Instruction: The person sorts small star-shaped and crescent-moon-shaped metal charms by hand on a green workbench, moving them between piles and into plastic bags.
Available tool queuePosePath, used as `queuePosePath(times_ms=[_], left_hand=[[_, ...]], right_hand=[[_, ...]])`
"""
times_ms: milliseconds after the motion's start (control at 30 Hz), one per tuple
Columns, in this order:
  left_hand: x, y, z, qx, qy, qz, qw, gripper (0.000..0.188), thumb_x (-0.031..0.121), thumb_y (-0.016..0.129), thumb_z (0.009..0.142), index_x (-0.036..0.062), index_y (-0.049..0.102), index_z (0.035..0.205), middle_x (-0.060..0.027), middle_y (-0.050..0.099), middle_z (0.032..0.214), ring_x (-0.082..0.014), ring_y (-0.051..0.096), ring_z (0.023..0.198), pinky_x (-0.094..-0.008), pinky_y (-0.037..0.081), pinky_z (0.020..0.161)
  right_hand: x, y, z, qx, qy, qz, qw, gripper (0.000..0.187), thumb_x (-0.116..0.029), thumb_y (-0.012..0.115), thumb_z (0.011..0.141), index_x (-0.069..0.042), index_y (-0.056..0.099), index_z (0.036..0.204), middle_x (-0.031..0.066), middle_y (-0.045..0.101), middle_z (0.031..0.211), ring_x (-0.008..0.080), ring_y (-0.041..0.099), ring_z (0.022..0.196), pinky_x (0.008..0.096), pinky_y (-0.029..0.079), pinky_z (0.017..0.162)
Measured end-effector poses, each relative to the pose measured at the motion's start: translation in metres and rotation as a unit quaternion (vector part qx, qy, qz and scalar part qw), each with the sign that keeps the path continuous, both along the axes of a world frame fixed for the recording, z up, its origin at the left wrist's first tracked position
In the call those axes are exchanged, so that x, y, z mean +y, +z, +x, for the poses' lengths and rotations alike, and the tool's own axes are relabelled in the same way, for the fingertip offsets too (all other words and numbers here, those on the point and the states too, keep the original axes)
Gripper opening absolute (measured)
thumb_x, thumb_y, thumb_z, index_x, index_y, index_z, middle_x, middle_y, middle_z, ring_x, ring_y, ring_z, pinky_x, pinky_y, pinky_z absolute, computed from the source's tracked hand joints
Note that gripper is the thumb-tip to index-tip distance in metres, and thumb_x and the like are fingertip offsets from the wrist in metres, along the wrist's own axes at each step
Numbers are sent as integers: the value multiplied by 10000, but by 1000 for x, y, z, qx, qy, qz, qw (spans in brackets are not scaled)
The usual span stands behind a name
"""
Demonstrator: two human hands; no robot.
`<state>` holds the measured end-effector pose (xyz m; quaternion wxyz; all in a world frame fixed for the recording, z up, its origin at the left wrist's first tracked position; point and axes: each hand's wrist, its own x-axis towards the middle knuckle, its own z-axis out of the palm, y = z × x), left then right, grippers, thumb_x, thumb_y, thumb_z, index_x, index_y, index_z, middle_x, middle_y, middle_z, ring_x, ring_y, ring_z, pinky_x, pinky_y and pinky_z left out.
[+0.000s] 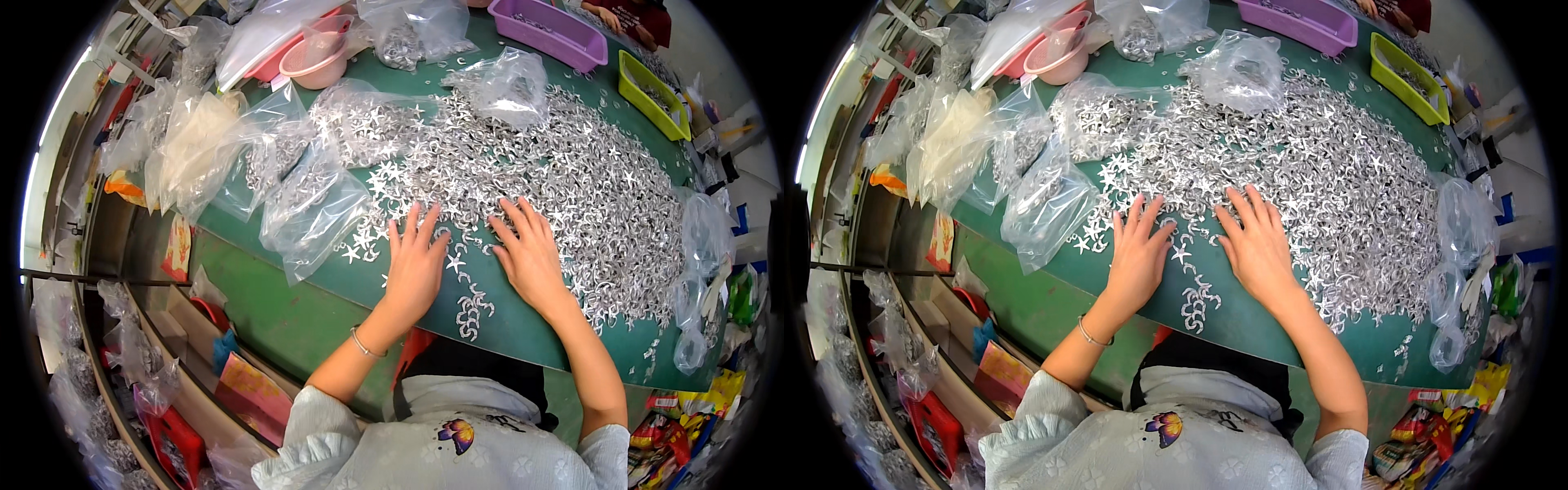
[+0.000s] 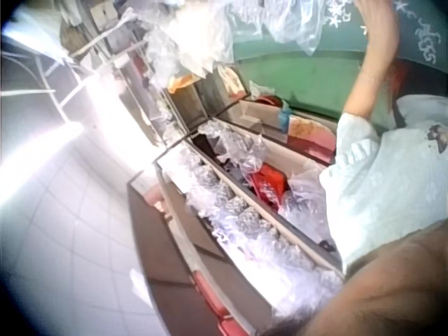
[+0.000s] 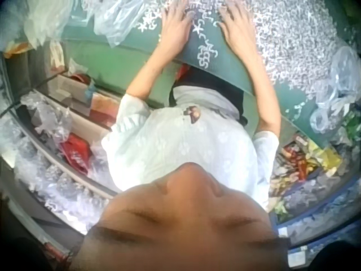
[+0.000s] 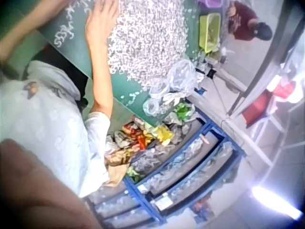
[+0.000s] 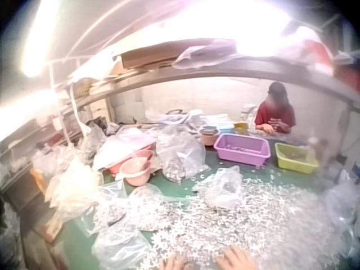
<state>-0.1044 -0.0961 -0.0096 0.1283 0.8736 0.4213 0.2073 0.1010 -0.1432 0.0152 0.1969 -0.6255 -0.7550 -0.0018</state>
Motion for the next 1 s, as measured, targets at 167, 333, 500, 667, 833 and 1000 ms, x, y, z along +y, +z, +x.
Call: queuePosePath(times_ms=[167,333,500,667,833,1000], left_hand=[[-17,-1,-15,-36,0,-18,999,312,24,637,853,39,636,1164,-139,474,1408,-365,398,1349,-633,237,1100],[-34,13,-1,-147,-53,-82,984,353,-8,634,842,15,604,1192,-155,487,1392,-356,441,1322,-572,285,1106],[-50,2,2,-119,-64,-80,988,375,-27,625,843,2,581,1214,-178,495,1375,-359,456,1311,-558,310,1096],[-49,12,-10,-110,-50,-57,991,381,-34,625,836,2,581,1212,-185,519,1350,-359,470,1294,-536,353,1075],[-75,9,-4,-134,-97,-131,978,363,-60,619,826,-27,590,1187,-200,509,1360,-379,464,1292,-497,389,1055],[-88,7,0,-138,-103,-139,975,377,-94,596,815,-48,586,1189,-205,490,1377,-394,454,1296,-491,387,1060]], right_hand=[[-36,6,1,41,22,-110,993,403,-155,702,830,-46,615,1207,130,461,1410,358,379,1352,496,324,1085],[-31,10,4,39,-6,-34,999,404,-180,706,832,-63,618,1209,117,469,1409,355,375,1357,493,319,1090],[-56,3,9,38,43,-117,992,423,-201,715,829,-84,617,1224,94,499,1376,337,374,1361,534,295,1098],[-74,11,15,64,11,-91,994,431,-195,726,813,-55,623,1207,96,506,1376,331,358,1378,541,272,1108],[-87,18,2,40,12,-138,990,413,-198,741,796,-32,642,1161,95,480,1414,330,319,1408,563,247,1111],[-93,14,6,54,-29,-100,993,464,-232,747,787,-83,634,1212,114,405,1480,405,279,1410,561,237,1106]])
